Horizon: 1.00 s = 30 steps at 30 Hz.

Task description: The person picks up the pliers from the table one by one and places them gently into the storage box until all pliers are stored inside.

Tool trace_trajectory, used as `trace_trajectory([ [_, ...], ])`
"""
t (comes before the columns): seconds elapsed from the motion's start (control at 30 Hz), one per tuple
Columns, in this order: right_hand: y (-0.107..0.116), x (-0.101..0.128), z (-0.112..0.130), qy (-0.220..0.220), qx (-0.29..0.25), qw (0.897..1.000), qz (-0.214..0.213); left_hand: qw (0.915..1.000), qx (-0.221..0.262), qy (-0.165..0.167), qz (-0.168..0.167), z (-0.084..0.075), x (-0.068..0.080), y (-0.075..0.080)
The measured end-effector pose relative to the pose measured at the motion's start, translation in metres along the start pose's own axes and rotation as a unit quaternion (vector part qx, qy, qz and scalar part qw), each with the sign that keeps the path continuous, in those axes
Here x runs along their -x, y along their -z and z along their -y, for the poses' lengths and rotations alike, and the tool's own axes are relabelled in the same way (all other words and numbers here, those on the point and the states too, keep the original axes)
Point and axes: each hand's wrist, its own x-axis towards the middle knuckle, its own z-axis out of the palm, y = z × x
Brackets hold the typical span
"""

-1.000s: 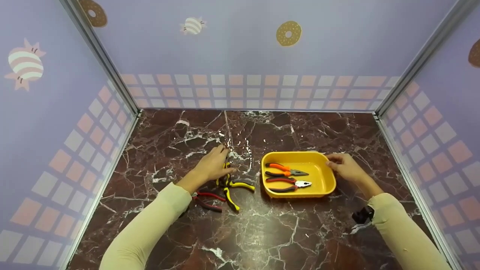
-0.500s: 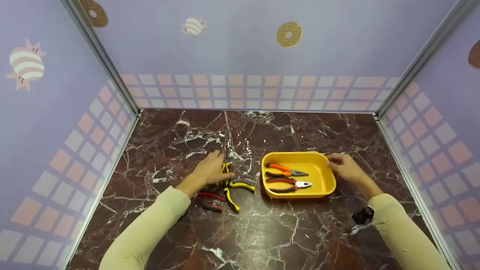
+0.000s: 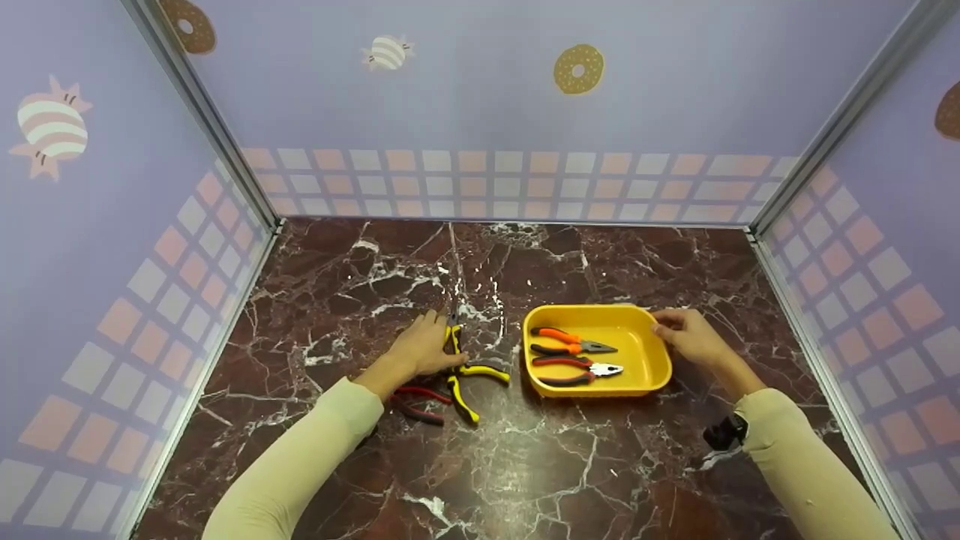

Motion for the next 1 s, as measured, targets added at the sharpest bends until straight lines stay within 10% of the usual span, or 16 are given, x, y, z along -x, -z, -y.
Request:
trace_trajectory([
  [0.33,0.002,0.016,0.040,0.007,-0.009,1.000,0.009,0.9995,0.026,-0.009,-0.013,0.004,-0.001,-0.001],
  [1.0,0.001,0.018,0.043,0.011,0.015,1.000,-0.001,0.9969,0.035,0.059,-0.038,-0.003,-0.002,-0.007],
])
